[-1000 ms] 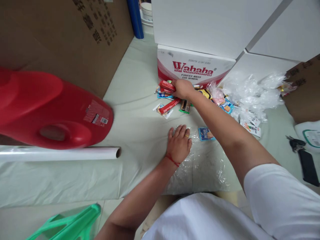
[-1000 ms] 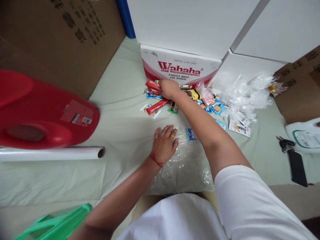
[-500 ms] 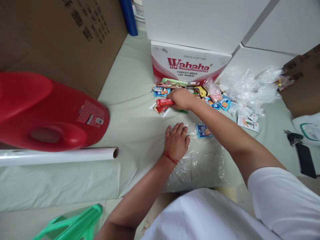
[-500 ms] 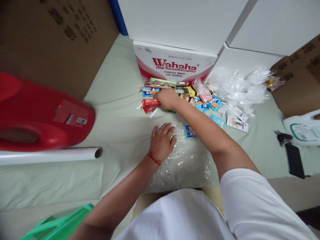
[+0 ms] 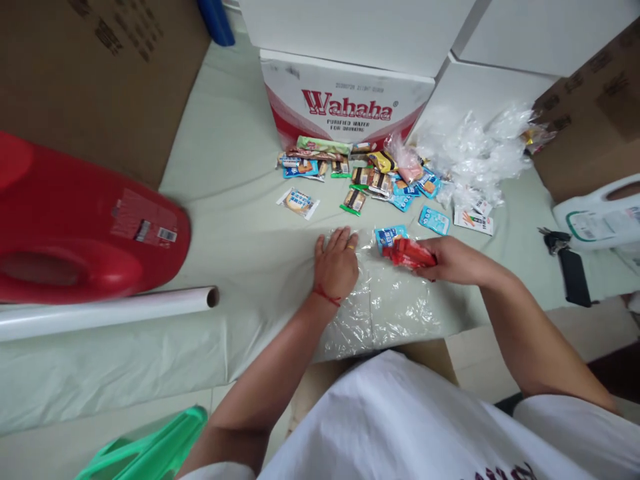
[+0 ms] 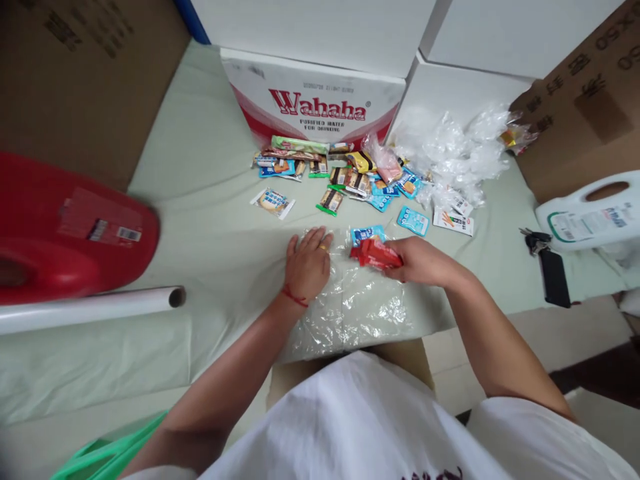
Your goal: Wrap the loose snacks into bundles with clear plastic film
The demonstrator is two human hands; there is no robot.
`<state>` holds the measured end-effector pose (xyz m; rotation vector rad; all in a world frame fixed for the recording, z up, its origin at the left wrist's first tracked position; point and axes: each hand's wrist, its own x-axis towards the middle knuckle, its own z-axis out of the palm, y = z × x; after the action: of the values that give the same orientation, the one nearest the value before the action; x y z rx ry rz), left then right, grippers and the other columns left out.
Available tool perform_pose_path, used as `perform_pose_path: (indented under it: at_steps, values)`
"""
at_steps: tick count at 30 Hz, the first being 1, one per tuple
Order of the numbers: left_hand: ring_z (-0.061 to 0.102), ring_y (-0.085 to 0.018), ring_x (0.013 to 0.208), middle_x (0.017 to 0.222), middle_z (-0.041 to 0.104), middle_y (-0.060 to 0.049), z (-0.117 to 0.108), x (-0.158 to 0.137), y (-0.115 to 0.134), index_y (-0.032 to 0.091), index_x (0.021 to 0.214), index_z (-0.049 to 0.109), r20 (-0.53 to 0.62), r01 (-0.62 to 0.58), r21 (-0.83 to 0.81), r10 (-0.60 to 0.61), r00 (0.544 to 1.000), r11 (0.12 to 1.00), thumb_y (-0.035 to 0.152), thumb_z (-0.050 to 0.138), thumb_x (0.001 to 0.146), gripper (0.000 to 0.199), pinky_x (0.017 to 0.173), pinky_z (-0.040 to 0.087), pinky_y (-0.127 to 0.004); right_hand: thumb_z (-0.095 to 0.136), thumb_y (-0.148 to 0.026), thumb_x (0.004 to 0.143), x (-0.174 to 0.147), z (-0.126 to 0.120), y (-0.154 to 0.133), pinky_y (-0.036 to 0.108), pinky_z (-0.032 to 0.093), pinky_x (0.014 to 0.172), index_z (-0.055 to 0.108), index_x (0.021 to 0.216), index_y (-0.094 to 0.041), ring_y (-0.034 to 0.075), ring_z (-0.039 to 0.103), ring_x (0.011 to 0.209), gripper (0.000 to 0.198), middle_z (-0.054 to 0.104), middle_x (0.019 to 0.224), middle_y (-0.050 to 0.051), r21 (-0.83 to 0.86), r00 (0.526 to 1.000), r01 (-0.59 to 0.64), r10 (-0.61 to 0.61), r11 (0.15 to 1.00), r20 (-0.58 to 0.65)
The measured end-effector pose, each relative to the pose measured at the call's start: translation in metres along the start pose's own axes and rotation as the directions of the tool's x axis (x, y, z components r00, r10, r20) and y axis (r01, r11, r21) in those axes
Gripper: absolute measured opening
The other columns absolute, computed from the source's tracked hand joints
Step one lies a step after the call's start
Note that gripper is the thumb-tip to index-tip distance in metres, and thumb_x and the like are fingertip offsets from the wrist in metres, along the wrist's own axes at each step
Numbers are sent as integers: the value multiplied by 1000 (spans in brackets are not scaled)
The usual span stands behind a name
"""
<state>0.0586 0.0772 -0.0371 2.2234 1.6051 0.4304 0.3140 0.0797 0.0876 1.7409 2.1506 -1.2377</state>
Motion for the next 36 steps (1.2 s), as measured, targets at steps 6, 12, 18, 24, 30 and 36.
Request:
perform_pose_path:
  at_steps: [6, 12, 18, 24, 30, 36]
  values:
    - [40, -24, 158, 167, 49, -5, -5, 3, 1, 28, 147, 62, 3, 23, -80, -23, 1000, 997, 31, 35, 107, 49, 134, 19, -58, 68, -28, 85, -6, 22, -22, 31, 39, 71, 67, 95, -24, 22, 65, 82, 11, 76, 96, 6, -306, 987, 160, -160, 939, 25]
    - [46, -20, 154, 162, 55, -4, -14, 9, -8, 27, 150, 59, 22, 117, -317, -117, 993, 941, 35, 16, 112, 58, 133, 26, -52, 69, -23, 88, 16, 37, -45, 33, 36, 67, 69, 95, -23, 26, 65, 87, 7, 74, 89, 8, -466, 974, 225, -214, 856, 77]
    - [48, -20, 153, 158, 59, -5, -10, 10, -15, 23, 148, 60, -4, 94, -328, -101, 995, 940, 38, 16, 113, 58, 134, 24, -51, 82, -32, 86, 30, 55, -31, 38, 43, 80, 73, 123, -21, 34, 63, 107, 39, 72, 116, 16, -518, 971, 208, -239, 829, 7]
    - [46, -19, 154, 157, 61, -6, -3, 9, -14, 22, 147, 60, -25, 92, -275, -103, 994, 957, 40, 14, 113, 59, 134, 22, -47, 69, -28, 96, 15, 53, -10, 40, 42, 94, 71, 127, -19, 30, 57, 109, 33, 70, 115, 13, -386, 912, 306, -383, 871, -143]
    - [48, -19, 152, 155, 62, -5, -5, 9, -14, 22, 146, 61, -29, 94, -268, -106, 994, 959, 36, 20, 112, 55, 133, 22, -46, 58, -38, 104, 3, 79, -11, 44, 41, 91, 70, 133, -21, 33, 54, 107, 36, 70, 119, 15, -433, 885, 242, -381, 868, -268]
    - [48, -20, 153, 155, 63, -6, -8, 10, -11, 20, 145, 62, -18, 103, -278, -113, 993, 955, 34, 25, 111, 52, 134, 20, -47, 49, -46, 107, 0, 120, 0, 50, 41, 95, 63, 146, -29, 35, 53, 111, 45, 70, 124, 15, -505, 851, 210, -411, 837, -327]
